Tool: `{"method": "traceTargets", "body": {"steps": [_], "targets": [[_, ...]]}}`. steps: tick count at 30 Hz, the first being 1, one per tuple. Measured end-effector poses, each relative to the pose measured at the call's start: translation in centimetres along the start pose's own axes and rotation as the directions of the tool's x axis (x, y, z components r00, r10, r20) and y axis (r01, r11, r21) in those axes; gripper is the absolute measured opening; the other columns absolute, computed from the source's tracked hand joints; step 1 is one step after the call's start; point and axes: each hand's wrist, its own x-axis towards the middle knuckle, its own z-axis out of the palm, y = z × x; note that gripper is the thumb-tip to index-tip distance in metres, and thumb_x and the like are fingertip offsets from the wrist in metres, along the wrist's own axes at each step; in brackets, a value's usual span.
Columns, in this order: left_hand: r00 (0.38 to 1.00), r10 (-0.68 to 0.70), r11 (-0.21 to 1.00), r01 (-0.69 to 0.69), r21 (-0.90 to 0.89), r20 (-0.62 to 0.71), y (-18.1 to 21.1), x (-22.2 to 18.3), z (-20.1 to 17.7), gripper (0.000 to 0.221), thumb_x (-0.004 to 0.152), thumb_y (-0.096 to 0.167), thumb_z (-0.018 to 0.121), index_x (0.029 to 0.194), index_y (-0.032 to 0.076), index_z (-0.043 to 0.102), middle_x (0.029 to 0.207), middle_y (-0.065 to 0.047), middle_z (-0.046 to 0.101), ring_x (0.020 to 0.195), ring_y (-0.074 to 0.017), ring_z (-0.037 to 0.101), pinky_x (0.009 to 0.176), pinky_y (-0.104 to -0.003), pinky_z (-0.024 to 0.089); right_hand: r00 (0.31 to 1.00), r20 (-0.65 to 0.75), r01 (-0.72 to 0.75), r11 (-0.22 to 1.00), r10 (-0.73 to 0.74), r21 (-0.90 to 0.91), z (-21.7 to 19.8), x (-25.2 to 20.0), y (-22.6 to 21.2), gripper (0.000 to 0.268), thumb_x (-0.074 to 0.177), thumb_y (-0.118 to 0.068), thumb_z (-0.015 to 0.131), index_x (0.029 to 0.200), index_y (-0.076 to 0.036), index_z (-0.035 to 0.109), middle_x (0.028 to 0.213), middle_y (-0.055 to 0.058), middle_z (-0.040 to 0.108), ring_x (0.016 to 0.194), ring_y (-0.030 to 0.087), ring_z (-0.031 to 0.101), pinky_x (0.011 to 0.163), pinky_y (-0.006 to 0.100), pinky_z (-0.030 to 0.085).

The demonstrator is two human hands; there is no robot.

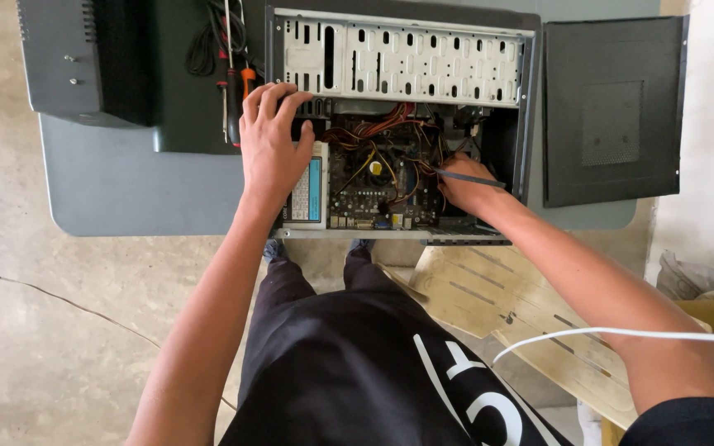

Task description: Connecting internal cables and installing a hard drive inside a desktop computer case on a repair bench, followed by preparing to close the case.

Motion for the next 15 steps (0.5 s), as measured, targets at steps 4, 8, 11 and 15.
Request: {"method": "traceTargets", "body": {"steps": [4, 8, 11, 15], "targets": [[1.0, -0.004, 1.0, 0.004, 0.001, 0.003, 0.6, 0.1, -0.7, 0.041, 0.095, 0.014, 0.077, 0.135, 0.02, 0.072, 0.138, -0.003, 0.059, 0.142, -0.03, 0.045, 0.11, -0.055, 0.049, 1.0, -0.007, 0.027, 1.0, -0.027, -0.004, 2.3, 0.6, 1.0, 0.02, 0.102, -0.015, 0.068, 0.099, 0.003, 0.077, 0.098, 0.026, 0.074, 0.082, 0.034, 0.077, 0.066, 0.043, 0.064], [0.995, 0.081, 0.996, -0.082, -0.025, -0.056, 1.3, 0.2, -1.6, 0.034, 0.099, 0.007, 0.071, 0.133, 0.011, 0.072, 0.138, -0.008, 0.064, 0.135, -0.0359, 0.05, 0.097, -0.056, 0.052, 0.995, 0.061, -0.078, 0.993, 0.073, 0.088, 2.3, 0.4, 0.8, 0.016, 0.107, -0.003, 0.065, 0.094, 0.004, 0.073, 0.111, 0.029, 0.066, 0.085, 0.047, 0.067, 0.067, 0.055, 0.063], [0.995, 0.08, 0.996, -0.082, -0.024, -0.058, 1.3, 0.1, -1.7, 0.034, 0.099, 0.006, 0.071, 0.133, 0.011, 0.072, 0.138, -0.008, 0.064, 0.135, -0.0359, 0.051, 0.097, -0.056, 0.052, 0.999, 0.018, -0.036, 0.999, 0.035, 0.017, 3.4, 0.8, 1.5, 0.012, 0.105, -0.005, 0.069, 0.097, 0.002, 0.075, 0.107, 0.026, 0.072, 0.107, 0.041, 0.066, 0.067, 0.054, 0.065], [0.995, 0.083, 0.996, -0.084, -0.016, -0.064, 1.2, 0.2, -1.5, 0.035, 0.098, 0.006, 0.072, 0.133, 0.01, 0.072, 0.137, -0.008, 0.065, 0.135, -0.0359, 0.051, 0.097, -0.055, 0.053, 0.999, -0.015, -0.031, 1.0, 0.031, -0.004, 3.8, 0.7, 1.9, 0.013, 0.105, -0.006, 0.068, 0.099, 0.003, 0.075, 0.105, 0.028, 0.073, 0.117, 0.041, 0.068, 0.067, 0.055, 0.066]]}}
